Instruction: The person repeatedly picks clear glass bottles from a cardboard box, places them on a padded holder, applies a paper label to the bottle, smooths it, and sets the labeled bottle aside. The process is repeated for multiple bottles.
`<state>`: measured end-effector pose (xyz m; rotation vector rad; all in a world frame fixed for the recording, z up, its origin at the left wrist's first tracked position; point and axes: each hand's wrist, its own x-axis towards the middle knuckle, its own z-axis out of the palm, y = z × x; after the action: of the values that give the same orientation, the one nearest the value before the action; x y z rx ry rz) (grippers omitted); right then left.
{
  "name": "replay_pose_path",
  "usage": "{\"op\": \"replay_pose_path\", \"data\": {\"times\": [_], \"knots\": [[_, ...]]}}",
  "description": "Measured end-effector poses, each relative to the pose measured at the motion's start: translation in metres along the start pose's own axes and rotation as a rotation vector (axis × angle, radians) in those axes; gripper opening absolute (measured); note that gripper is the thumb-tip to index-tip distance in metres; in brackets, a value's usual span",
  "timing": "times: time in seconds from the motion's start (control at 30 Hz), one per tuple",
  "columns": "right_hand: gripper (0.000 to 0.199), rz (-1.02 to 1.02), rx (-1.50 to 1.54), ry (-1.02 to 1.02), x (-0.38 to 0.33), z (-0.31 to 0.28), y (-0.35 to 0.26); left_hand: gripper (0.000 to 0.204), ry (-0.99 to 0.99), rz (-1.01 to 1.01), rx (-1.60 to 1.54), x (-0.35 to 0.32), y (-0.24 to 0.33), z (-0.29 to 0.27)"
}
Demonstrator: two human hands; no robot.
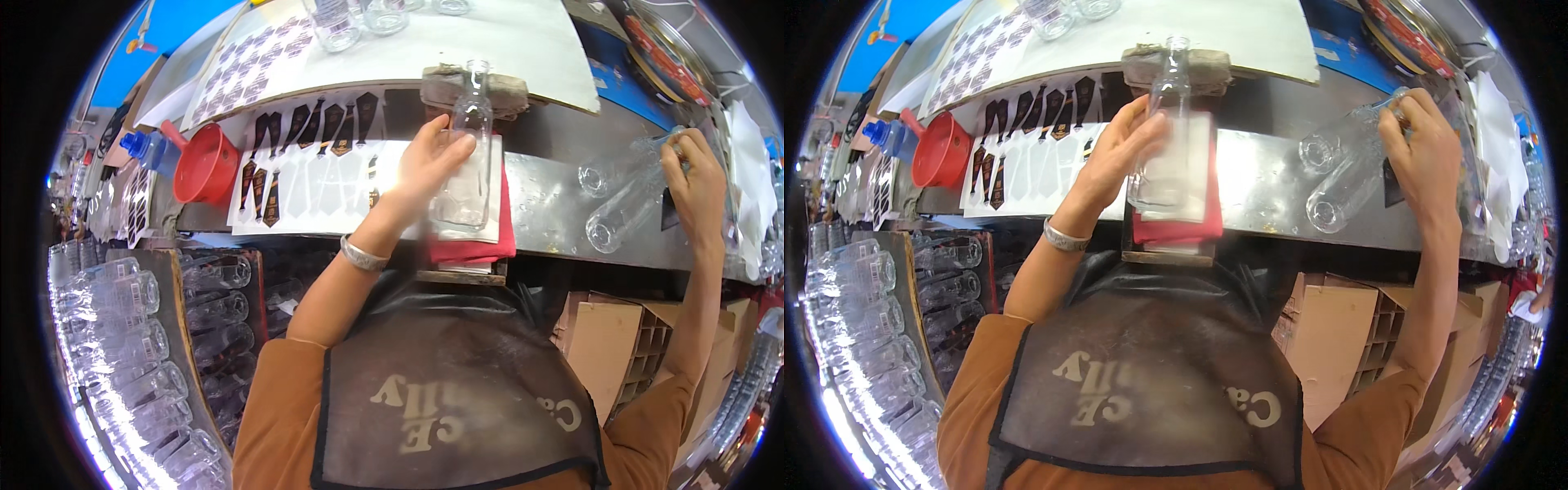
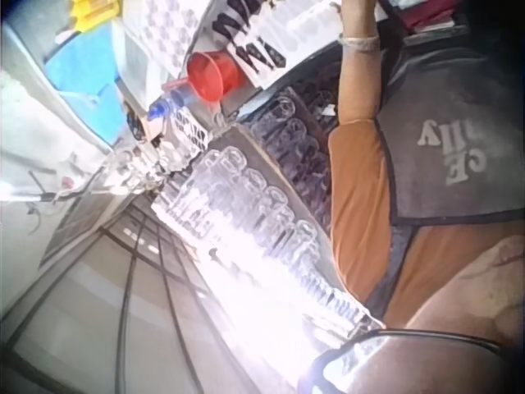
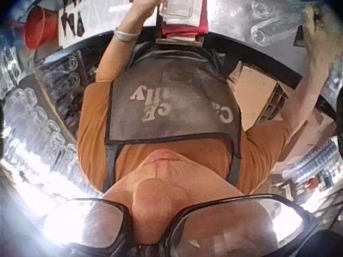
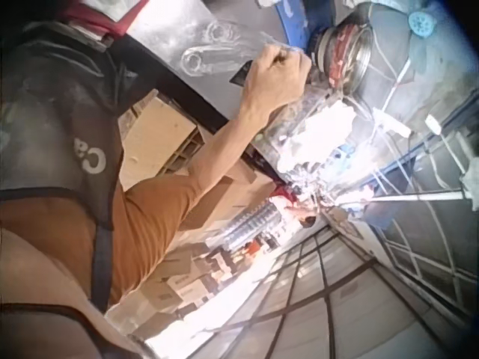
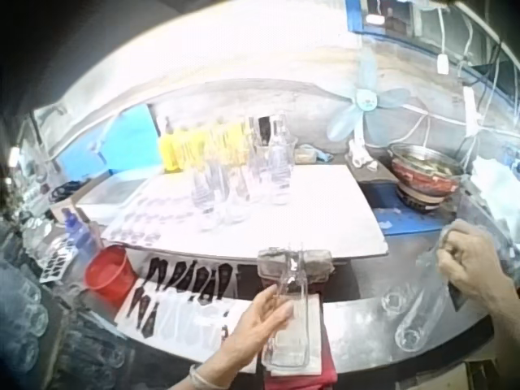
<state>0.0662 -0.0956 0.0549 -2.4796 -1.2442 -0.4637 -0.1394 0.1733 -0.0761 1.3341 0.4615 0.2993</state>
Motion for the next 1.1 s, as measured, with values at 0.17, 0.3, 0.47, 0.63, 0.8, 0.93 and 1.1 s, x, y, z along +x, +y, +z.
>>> {"op": "replay_pose_path", "data": {"times": [0.17,0.3,0.47,0.63,0.8,0.93,1.1], "knots": [[0.023,0.037,0.007,-0.048,0.013,0.029,0.013,0.057,0.249,0.287,0.347,-0.012,-0.018,-0.069],[0.023,0.024,-0.009,-0.096,0.023,0.029,0.020,0.050,0.368,0.419,1.094,-0.022,-0.032,-0.141],[0.026,0.058,-0.010,-0.121,0.026,0.026,0.028,0.052,0.201,0.380,1.560,-0.018,-0.052,-0.153],[0.028,0.019,-0.055,-0.076,0.026,0.015,0.029,0.057,0.203,0.315,1.533,-0.060,-0.045,-0.138],[0.026,0.105,-0.094,-0.074,0.010,0.013,0.014,0.066,0.141,0.245,1.471,-0.120,-0.038,-0.114],[0.025,0.032,-0.088,0.070,-0.007,0.016,0.022,0.081,0.060,0.249,1.448,-0.123,-0.022,-0.112],[0.024,0.075,-0.060,0.095,-0.012,0.012,0.015,0.056,0.128,0.486,1.432,-0.125,-0.051,-0.153]]}}
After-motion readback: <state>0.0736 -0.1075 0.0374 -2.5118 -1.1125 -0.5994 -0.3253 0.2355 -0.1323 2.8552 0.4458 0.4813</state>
